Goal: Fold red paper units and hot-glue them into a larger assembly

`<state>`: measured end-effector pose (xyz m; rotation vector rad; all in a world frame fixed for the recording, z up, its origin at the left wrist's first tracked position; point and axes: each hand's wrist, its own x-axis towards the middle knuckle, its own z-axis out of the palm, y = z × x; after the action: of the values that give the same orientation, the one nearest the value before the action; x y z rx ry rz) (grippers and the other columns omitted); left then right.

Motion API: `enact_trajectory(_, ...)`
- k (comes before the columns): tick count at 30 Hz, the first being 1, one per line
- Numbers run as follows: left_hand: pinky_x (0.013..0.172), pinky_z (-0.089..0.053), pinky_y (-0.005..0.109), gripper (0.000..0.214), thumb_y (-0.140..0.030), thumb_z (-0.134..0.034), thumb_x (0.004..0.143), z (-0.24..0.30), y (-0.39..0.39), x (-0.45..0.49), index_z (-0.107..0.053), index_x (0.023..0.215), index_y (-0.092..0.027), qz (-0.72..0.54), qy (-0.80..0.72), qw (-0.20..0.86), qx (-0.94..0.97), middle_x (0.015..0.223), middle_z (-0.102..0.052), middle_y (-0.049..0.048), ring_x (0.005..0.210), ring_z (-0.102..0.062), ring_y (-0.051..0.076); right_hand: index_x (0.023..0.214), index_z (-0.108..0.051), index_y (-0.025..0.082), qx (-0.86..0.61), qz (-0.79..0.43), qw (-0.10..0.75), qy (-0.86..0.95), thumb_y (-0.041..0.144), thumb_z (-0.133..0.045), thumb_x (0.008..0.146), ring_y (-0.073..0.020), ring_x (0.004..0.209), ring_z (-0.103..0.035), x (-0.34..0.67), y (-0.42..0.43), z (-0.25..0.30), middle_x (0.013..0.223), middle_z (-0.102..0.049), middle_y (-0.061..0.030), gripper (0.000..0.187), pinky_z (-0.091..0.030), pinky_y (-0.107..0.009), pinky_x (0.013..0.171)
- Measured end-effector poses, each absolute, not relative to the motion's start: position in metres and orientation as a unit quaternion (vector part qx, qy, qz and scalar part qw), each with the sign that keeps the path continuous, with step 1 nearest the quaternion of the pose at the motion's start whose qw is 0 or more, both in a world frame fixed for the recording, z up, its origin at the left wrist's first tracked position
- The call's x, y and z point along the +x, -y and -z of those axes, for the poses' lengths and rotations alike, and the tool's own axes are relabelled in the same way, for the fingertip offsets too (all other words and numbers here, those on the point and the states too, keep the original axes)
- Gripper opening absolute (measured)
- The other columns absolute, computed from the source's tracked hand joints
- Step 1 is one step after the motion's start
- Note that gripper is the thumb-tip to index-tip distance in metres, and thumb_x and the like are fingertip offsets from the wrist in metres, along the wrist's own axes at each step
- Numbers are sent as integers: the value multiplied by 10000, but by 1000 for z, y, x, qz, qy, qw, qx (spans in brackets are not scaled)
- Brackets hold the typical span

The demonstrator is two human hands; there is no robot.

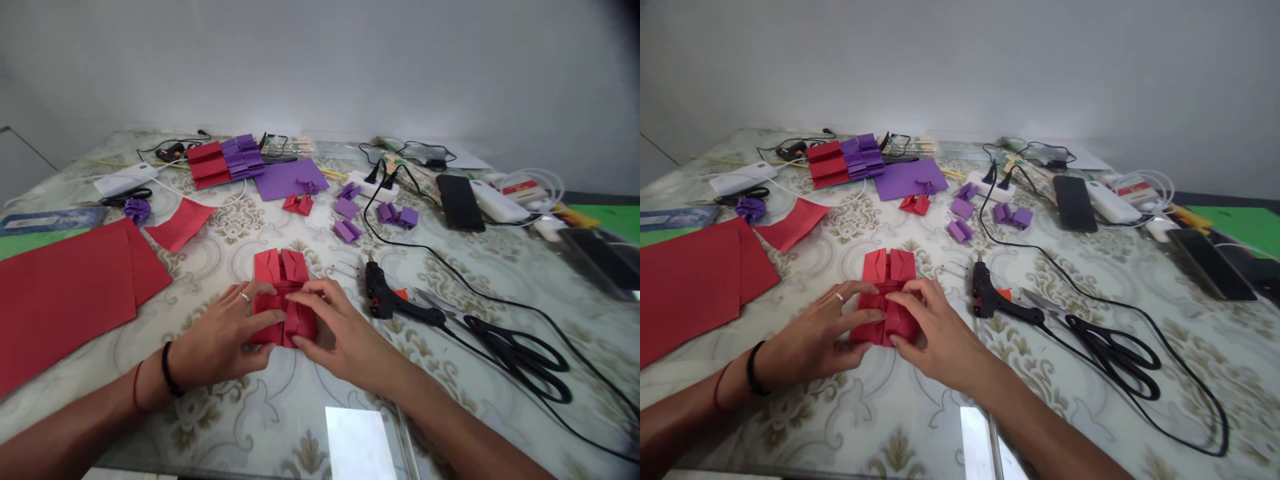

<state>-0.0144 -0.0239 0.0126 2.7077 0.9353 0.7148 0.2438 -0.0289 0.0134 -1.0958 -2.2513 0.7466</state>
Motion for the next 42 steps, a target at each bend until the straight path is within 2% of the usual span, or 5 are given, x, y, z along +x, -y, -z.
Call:
enact_trajectory(7, 828, -636, 434, 366, -168, -655, 875, -13, 26, -16, -571, 1225, -231, -237, -336, 99, 906, 1399, -580, 172, 1139, -705, 312, 1292, -627, 261, -362, -198, 301, 860, 166, -659, 970, -277, 1169, -624, 242, 34, -13, 1269, -569, -121, 338, -615, -465, 960)
enact_trajectory(12, 887, -649, 467, 391, -209, -687, 900, -10, 25, -18, -538, 1260, -252, -243, -340, 131, 899, 1389, -582, 167, 1212, -681, 324, 1433, -618, 316, -362, -133, 289, 876, 104, -562, 1005, -233, 1032, -637, 242, 34, -13, 1235, -545, -108, 481, -632, -435, 882)
enact_trajectory(19, 957, -632, 487, 271, -260, -719, 945, -10, 24, -17, -529, 1137, -236, -255, -347, 148, 890, 1359, -571, 159, 1219, -670, 317, 1268, -728, 180, -347, -141, 243, 895, 51, -503, 958, -261, 979, -611, 240, 31, -16, 1123, -583, -136, 404, -612, -439, 815)
enact_trajectory(32, 792, -635, 430, 254, -324, -746, 934, -20, 24, -22, -530, 1003, -209, -236, -351, 107, 900, 1371, -544, 168, 1047, -701, 282, 1078, -627, 172, -370, -151, 261, 879, -16, -433, 931, -206, 841, -630, 253, 28, -22, 1067, -596, -106, 308, -555, -352, 755)
enact_trajectory(42, 1042, -541, 437, 100, -177, -685, 973, -38, 20, -24, -655, 881, -204, -231, -265, 91, 932, 1338, -677, 87, 1278, -590, 287, 1037, -611, 184, -424, -162, 267, 850, 154, -483, 998, -223, 832, -644, 264, 30, -29, 1073, -585, -99, 137, -567, -424, 764)
